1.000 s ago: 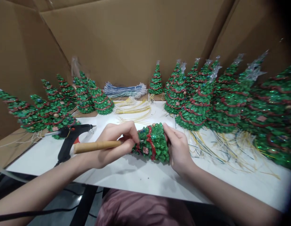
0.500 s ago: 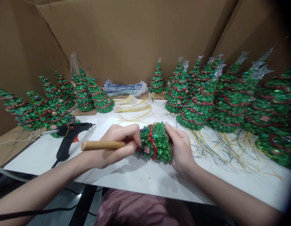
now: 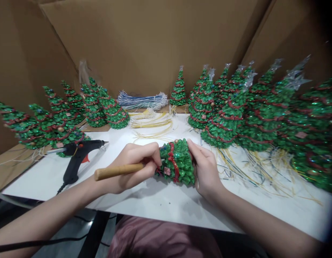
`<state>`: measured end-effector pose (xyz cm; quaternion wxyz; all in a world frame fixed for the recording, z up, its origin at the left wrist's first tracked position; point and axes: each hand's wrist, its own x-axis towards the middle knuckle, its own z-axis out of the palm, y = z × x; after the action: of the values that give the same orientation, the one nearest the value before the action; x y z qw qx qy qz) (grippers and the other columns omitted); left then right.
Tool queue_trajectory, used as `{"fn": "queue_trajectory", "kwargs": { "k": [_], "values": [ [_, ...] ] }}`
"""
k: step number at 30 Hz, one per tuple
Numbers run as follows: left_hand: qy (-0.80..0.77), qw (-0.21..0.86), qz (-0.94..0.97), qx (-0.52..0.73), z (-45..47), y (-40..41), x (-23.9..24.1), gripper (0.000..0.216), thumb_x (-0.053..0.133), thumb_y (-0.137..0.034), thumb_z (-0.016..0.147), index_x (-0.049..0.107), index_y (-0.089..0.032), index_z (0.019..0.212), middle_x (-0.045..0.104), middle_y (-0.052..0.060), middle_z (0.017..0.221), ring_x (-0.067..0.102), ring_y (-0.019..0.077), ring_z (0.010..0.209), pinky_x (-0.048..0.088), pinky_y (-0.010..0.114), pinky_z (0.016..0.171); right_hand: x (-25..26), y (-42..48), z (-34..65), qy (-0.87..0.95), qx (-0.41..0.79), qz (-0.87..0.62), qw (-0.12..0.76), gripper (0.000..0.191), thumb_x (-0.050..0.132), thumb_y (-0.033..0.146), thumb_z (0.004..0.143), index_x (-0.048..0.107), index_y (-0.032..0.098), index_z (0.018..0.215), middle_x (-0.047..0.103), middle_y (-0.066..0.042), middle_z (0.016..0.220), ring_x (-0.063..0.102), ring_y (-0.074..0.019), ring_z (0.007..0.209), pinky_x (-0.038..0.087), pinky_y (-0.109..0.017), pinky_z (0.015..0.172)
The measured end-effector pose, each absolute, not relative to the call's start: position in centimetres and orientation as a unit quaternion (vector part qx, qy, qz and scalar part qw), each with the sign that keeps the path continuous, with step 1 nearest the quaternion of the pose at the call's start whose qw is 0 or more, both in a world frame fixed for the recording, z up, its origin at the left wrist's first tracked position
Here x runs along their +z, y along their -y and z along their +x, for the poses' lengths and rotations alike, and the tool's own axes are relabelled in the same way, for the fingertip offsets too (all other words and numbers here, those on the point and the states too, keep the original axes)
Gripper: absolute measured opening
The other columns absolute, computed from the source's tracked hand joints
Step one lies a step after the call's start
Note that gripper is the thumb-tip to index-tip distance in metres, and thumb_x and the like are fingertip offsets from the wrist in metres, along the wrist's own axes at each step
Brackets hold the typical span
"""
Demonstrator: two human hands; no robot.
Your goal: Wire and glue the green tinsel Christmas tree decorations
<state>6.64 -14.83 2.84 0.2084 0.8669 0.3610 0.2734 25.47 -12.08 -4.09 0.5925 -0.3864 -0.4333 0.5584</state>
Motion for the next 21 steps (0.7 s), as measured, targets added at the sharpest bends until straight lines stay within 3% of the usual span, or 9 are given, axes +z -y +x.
{"fn": "queue_trajectory", "kwargs": {
  "k": [8,21],
  "values": [
    [-0.337,0.172,0.885,0.270,6.72,14.75,2.23,0.011,0.045,-0.009,0.079,0.051,-0.016,0.073,0.056,-0.003,0.066,0.047,0.0069,0.056,0.036,0.018,0.054,-4.43,12.09,25.42,0.425,0.565,-0.391,0.589,0.037,0.061,0.047,0.077,0.051,0.019,0.056,0.041,0.004,0.053,0.038,-0.0108,0.052,0.032,-0.025,0.051],
    [-0.348,0.178,0.877,0.281,6.42,14.88,2.11,0.011,0.046,-0.007,0.079,0.051,-0.016,0.075,0.058,-0.003,0.068,0.051,0.0067,0.058,0.039,0.017,0.055,-4.28,12.11,25.40,0.431,0.566,-0.377,0.593,0.042,0.059,0.043,0.081,0.042,0.019,0.052,0.035,0.004,0.053,0.032,-0.0100,0.052,0.027,-0.025,0.052]
  ]
}}
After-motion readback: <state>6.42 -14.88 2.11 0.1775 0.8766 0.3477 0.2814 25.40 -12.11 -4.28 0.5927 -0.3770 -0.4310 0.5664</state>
